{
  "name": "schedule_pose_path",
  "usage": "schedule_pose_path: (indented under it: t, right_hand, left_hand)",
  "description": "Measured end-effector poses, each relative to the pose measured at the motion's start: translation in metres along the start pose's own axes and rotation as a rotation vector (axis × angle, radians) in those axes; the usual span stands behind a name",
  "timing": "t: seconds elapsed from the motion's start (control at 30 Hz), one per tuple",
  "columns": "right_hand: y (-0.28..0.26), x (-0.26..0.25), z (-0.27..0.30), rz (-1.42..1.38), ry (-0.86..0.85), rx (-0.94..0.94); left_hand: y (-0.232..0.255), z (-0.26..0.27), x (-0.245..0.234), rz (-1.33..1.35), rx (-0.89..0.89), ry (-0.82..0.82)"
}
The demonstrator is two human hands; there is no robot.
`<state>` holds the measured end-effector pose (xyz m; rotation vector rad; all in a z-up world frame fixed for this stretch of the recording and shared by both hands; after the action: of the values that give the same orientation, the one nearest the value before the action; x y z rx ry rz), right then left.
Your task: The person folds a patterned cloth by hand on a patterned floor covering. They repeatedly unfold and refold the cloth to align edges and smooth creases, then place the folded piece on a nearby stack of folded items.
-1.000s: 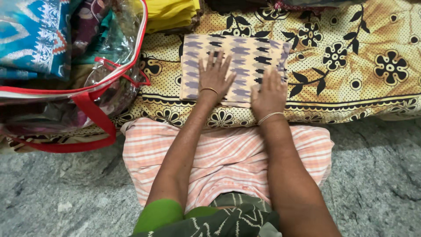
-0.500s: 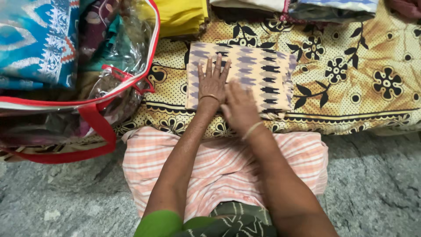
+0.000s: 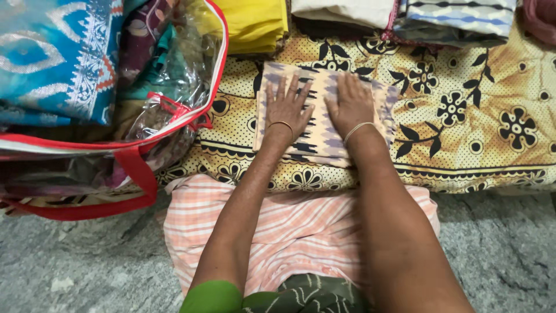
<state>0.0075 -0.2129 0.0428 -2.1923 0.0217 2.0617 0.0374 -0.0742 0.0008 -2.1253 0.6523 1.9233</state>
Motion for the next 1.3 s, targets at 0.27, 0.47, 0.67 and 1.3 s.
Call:
schedule_pose_path:
  t: [0.27,0.47,0.67,1.3]
  right_hand:
    - [0.074,0.015,-0.027,-0.036,0.061,0.250]
    - [0.096,0.042,-0.017,-0.027,0.069,0.191]
    - [0.100,0.049,0.037,0.010,0.015,0.173]
    - [0.080,0.035,0.167,-0.094,0.212,-0.067]
  left_hand:
    - [-0.034,-0.015,-0.006,0.042,-0.115,-0.010]
    - [-0.036,-0.011,-0.004,0.012,-0.102,-0.009]
    - [-0.034,0.017,-0.007,0.032,-0.027,-0.068]
    - [-0.018,0.103,0.014,-0.084,0.195,0.108]
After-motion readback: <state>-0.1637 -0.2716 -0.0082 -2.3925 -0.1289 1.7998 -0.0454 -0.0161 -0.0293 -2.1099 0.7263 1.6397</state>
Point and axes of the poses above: each hand's wrist, its own z-axis away from the middle knuckle, its own x-axis out of the palm, y = z × x, the point moved 7 cm from there along -z, towards the middle knuckle, and after that the axes turned 10 degrees about y, right-handed, at the moved point
